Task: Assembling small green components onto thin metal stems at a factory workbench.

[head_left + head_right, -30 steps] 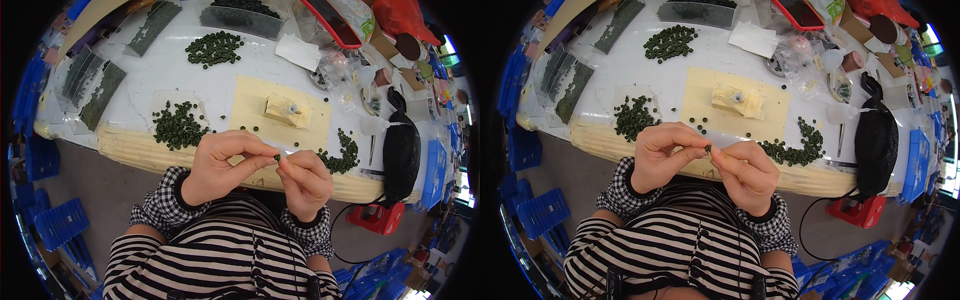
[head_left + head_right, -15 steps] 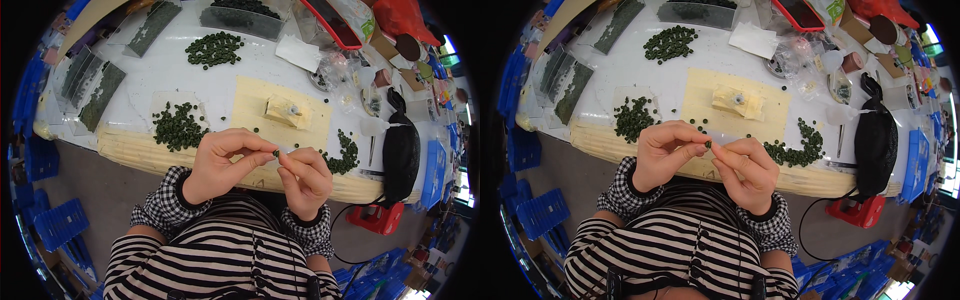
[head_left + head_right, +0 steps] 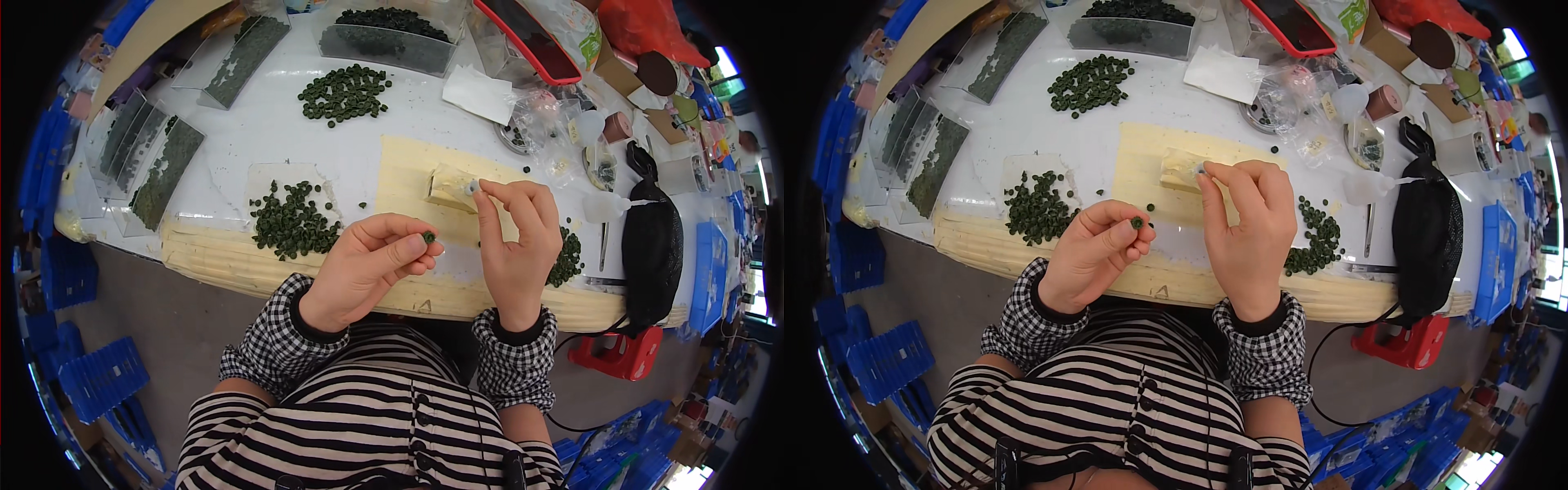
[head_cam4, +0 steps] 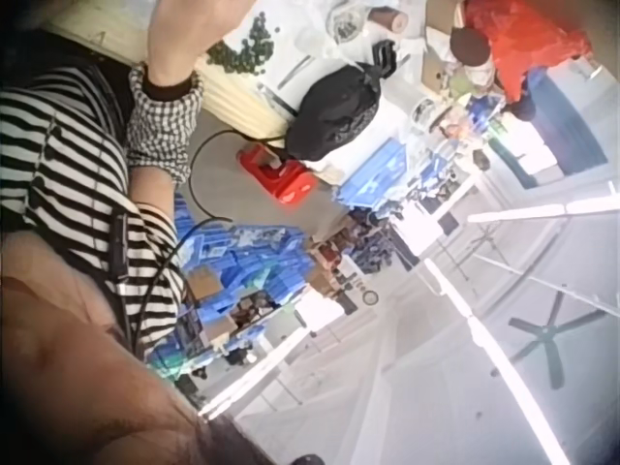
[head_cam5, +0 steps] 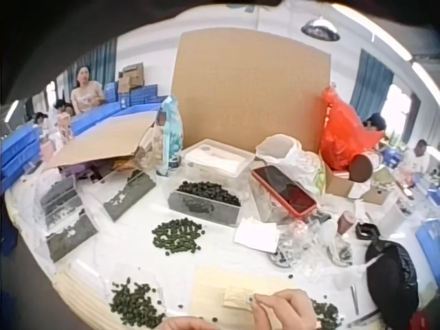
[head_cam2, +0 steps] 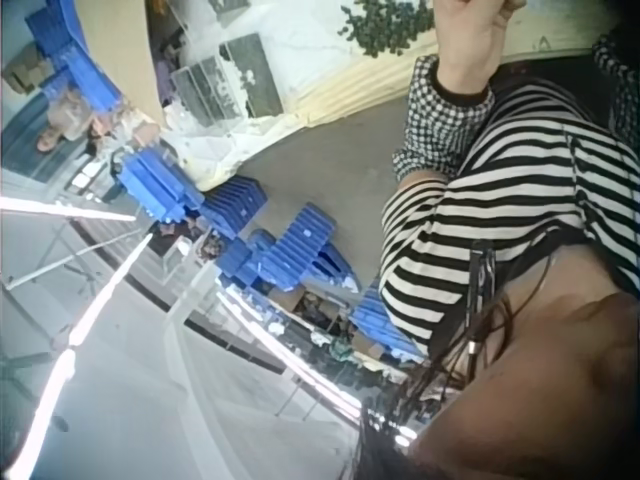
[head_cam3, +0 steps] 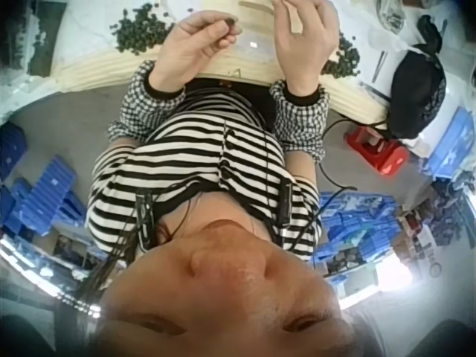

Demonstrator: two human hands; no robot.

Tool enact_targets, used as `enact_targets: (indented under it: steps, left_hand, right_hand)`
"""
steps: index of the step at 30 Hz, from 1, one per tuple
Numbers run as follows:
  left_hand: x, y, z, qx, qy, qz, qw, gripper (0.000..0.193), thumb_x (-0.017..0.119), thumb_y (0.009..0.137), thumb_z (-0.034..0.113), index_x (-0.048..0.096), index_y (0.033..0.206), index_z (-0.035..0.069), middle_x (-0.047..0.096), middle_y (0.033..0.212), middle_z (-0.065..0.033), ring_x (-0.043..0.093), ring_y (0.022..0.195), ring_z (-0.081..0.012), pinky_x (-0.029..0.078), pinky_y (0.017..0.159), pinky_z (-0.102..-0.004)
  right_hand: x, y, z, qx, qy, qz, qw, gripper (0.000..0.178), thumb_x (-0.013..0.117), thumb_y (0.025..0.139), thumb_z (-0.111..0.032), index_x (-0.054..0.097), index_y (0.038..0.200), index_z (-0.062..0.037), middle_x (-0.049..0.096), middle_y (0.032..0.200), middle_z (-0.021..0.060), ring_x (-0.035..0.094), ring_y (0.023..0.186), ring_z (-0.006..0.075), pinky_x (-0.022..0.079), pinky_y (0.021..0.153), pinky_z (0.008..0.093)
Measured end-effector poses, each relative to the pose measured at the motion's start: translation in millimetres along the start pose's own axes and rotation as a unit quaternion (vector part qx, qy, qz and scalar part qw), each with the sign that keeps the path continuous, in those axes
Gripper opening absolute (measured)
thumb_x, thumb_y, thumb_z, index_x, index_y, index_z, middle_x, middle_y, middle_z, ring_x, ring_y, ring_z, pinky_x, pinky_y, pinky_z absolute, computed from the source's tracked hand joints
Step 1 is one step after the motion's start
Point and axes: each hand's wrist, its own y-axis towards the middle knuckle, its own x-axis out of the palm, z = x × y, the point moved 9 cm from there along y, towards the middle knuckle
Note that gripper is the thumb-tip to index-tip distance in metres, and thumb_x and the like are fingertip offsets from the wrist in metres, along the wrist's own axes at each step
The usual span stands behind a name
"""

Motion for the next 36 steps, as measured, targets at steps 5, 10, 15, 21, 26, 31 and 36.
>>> enact_targets:
  steps: [5, 10, 15, 21, 26, 31, 36]
  left_hand:
    - [-1, -1, -1, 0.008, -0.001, -0.014, 1.000, 0.020, 0.058, 0.096, 0.006, 0.064, 0.115, 0.002, 0.068, 0.111, -0.0153, 0.067, 0.099, -0.0191, 0.056, 0.087, -0.0272]
    - [6, -1, -1, 0.010, -0.002, -0.029, 1.000, 0.020, 0.057, 0.097, 0.006, 0.064, 0.115, 0.003, 0.065, 0.119, -0.0171, 0.064, 0.107, -0.0215, 0.053, 0.095, -0.0303]
    - [8, -1, -2, 0.003, 0.000, -0.030, 1.000, 0.019, 0.056, 0.097, 0.006, 0.063, 0.114, 0.002, 0.063, 0.122, -0.0180, 0.064, 0.108, -0.0214, 0.053, 0.096, -0.0309]
    - [8, -2, -2, 0.000, 0.016, -0.027, 0.999, 0.017, 0.056, 0.098, 0.009, 0.065, 0.113, 0.006, 0.062, 0.125, -0.0179, 0.064, 0.106, -0.0182, 0.053, 0.093, -0.0271]
    - [7, -3, -2, 0.002, 0.027, -0.025, 0.999, 0.018, 0.054, 0.099, 0.009, 0.064, 0.113, 0.006, 0.062, 0.125, -0.0177, 0.064, 0.106, -0.0186, 0.053, 0.093, -0.0270]
    - [8, -3, -1, 0.007, 0.021, -0.026, 0.999, 0.018, 0.055, 0.098, 0.007, 0.064, 0.113, 0.005, 0.063, 0.123, -0.0175, 0.065, 0.106, -0.0192, 0.053, 0.093, -0.0277]
    - [3, -6, 7, 0.044, 0.086, 0.011, 0.995, 0.017, 0.057, 0.097, 0.005, 0.064, 0.111, 0.003, 0.066, 0.117, -0.0169, 0.065, 0.105, -0.0207, 0.053, 0.091, -0.0290]
  right_hand:
    - [-29, -1, -21, -0.003, 0.046, 0.070, 0.996, 0.014, 0.073, 0.079, 0.001, 0.069, 0.092, -0.0012, 0.060, 0.087, 0.0080, 0.056, 0.077, 0.0196, 0.045, 0.066, 0.0286]
    - [-15, -13, -18, 0.070, 0.294, 0.004, 0.953, 0.011, 0.066, 0.087, 0.000, 0.063, 0.097, 0.0034, 0.060, 0.095, 0.0105, 0.057, 0.081, 0.0156, 0.047, 0.071, 0.0258]
    - [-2, -20, -16, 0.126, 0.363, -0.017, 0.923, 0.009, 0.063, 0.090, 0.000, 0.062, 0.098, 0.0038, 0.058, 0.097, 0.0100, 0.056, 0.084, 0.0123, 0.048, 0.071, 0.0218]
    - [-2, -19, -20, 0.115, 0.359, -0.017, 0.926, 0.009, 0.063, 0.090, 0.000, 0.061, 0.098, 0.0041, 0.058, 0.097, 0.0103, 0.057, 0.084, 0.0135, 0.051, 0.074, 0.0226]
    - [-4, -17, -24, 0.088, 0.331, -0.023, 0.939, 0.009, 0.063, 0.090, 0.000, 0.061, 0.098, 0.0043, 0.058, 0.096, 0.0108, 0.057, 0.084, 0.0145, 0.052, 0.075, 0.0236]
    - [-6, -19, -20, 0.094, 0.336, -0.016, 0.937, 0.009, 0.063, 0.091, -0.001, 0.062, 0.098, 0.0036, 0.058, 0.096, 0.0114, 0.057, 0.084, 0.0148, 0.051, 0.074, 0.0243]
    - [-22, -8, -12, 0.067, 0.197, 0.072, 0.975, 0.007, 0.067, 0.087, 0.000, 0.064, 0.093, 0.0019, 0.060, 0.092, 0.0099, 0.059, 0.079, 0.0183, 0.049, 0.071, 0.0280]
